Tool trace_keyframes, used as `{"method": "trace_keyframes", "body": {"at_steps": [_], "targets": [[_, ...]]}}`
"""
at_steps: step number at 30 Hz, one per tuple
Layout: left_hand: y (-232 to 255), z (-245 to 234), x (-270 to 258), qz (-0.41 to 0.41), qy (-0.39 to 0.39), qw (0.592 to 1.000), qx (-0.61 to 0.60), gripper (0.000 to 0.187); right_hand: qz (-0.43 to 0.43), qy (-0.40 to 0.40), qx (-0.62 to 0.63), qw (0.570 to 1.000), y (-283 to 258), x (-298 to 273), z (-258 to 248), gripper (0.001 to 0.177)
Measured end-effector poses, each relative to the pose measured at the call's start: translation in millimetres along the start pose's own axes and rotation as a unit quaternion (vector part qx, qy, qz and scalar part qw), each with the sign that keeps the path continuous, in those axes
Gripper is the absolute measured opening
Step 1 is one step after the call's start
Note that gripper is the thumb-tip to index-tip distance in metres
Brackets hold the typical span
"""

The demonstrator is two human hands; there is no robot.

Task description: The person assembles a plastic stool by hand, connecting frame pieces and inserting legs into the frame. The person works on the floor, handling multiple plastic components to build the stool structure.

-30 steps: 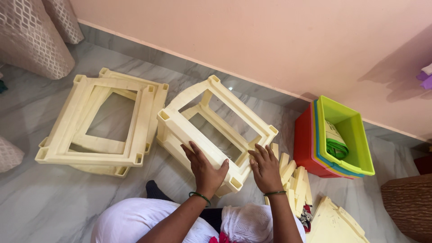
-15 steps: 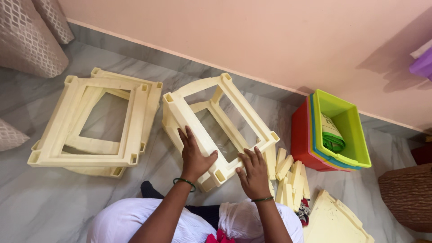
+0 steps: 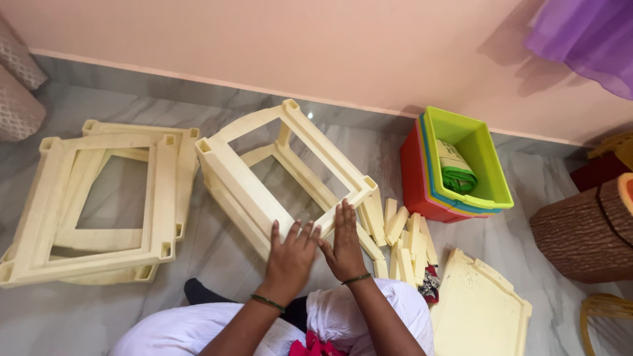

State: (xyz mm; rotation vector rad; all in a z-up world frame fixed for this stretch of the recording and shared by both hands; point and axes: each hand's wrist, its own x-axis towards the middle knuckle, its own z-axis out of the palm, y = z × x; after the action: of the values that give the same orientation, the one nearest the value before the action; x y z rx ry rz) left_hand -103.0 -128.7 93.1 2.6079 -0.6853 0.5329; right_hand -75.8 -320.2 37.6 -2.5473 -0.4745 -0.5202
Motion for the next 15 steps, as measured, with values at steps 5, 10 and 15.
{"method": "trace_keyframes", "body": {"at_steps": [5, 10, 15], "targets": [[-22.4, -6.9, -1.1, -0.064, -0.059, 0.995, -0.044, 0.043, 0.144, -0.004, 0.038, 0.989, 62.0, -20.7, 28.9, 0.083], [-45.7, -19.2, -9.0, -0.096, -0.076, 0.992, -0.029, 0.035, 0.288, -0.326, -0.004, 0.900, 120.4, -43.7, 68.5, 0.070], [-44.0, -22.3, -8.4, -0.125, -0.073, 0.989, -0.002, 0.041, 0.331, -0.417, -0.094, 0.841, 115.8, -26.9, 76.2, 0.077]]}}
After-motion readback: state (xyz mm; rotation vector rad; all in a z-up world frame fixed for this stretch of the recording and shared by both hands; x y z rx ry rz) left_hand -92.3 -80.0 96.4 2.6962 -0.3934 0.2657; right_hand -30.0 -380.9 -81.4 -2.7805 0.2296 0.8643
